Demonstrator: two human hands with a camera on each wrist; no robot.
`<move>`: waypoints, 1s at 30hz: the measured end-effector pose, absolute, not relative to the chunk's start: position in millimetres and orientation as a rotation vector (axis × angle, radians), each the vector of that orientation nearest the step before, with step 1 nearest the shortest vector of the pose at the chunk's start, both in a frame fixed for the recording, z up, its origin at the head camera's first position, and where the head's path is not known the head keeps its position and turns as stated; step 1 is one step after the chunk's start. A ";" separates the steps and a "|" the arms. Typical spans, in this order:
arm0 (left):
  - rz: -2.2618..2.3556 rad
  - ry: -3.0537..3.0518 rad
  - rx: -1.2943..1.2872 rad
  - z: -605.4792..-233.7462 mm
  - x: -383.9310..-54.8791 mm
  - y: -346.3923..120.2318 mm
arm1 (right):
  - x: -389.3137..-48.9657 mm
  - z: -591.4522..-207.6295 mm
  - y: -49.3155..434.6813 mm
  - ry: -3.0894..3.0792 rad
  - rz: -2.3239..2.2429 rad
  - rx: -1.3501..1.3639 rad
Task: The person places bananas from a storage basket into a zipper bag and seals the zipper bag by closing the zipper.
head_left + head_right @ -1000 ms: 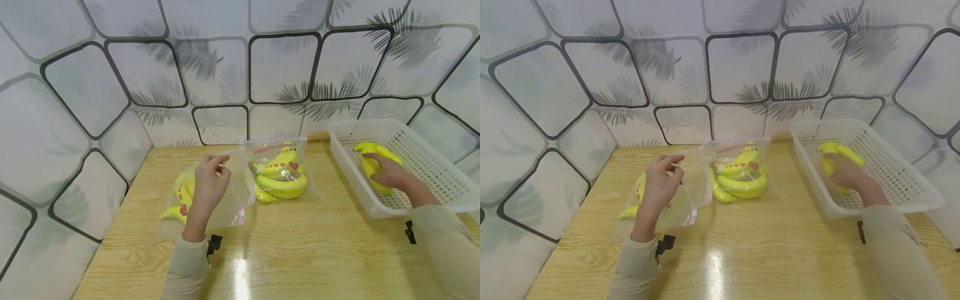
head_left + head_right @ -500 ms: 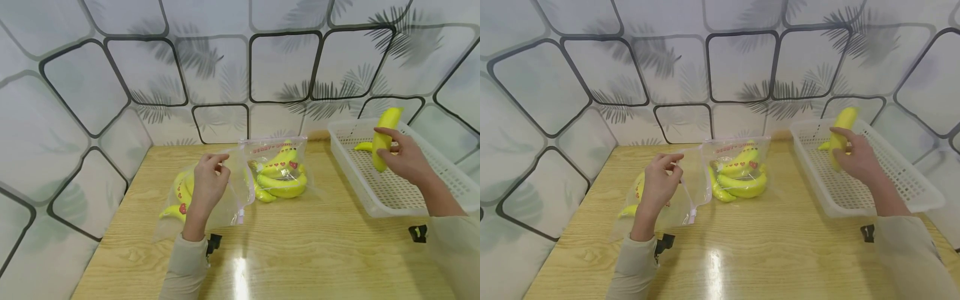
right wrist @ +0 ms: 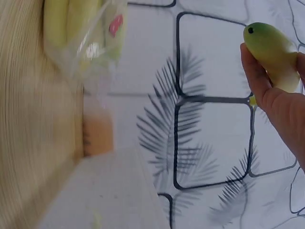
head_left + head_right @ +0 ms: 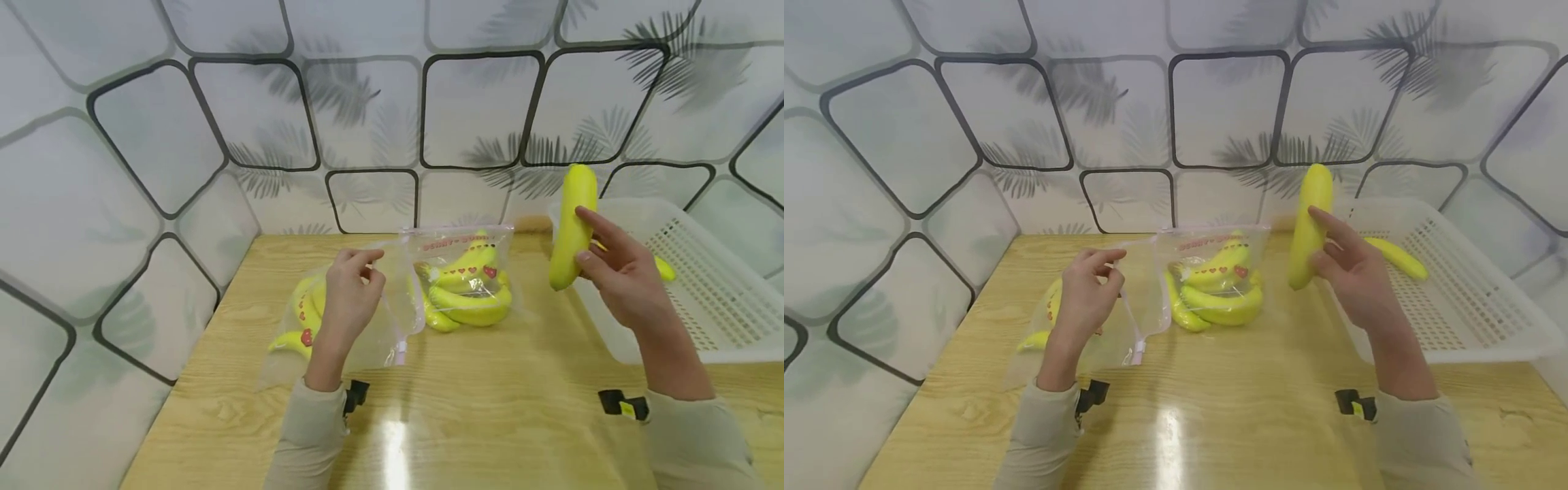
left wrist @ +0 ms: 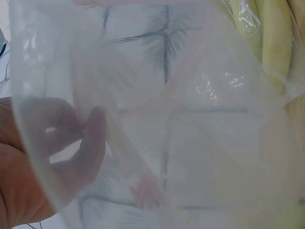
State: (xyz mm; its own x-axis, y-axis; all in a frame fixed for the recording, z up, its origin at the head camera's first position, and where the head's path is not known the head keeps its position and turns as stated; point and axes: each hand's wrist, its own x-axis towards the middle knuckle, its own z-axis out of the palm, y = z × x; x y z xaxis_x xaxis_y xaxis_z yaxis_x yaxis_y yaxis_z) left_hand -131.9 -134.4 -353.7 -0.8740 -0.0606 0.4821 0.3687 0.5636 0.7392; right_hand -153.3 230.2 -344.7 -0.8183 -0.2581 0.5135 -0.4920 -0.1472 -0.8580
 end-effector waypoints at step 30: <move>-1.132 -2.351 -0.224 -357.5 -133.8 -137.3 | -158.3 -397.8 133.5 -2.111 2.317 1.296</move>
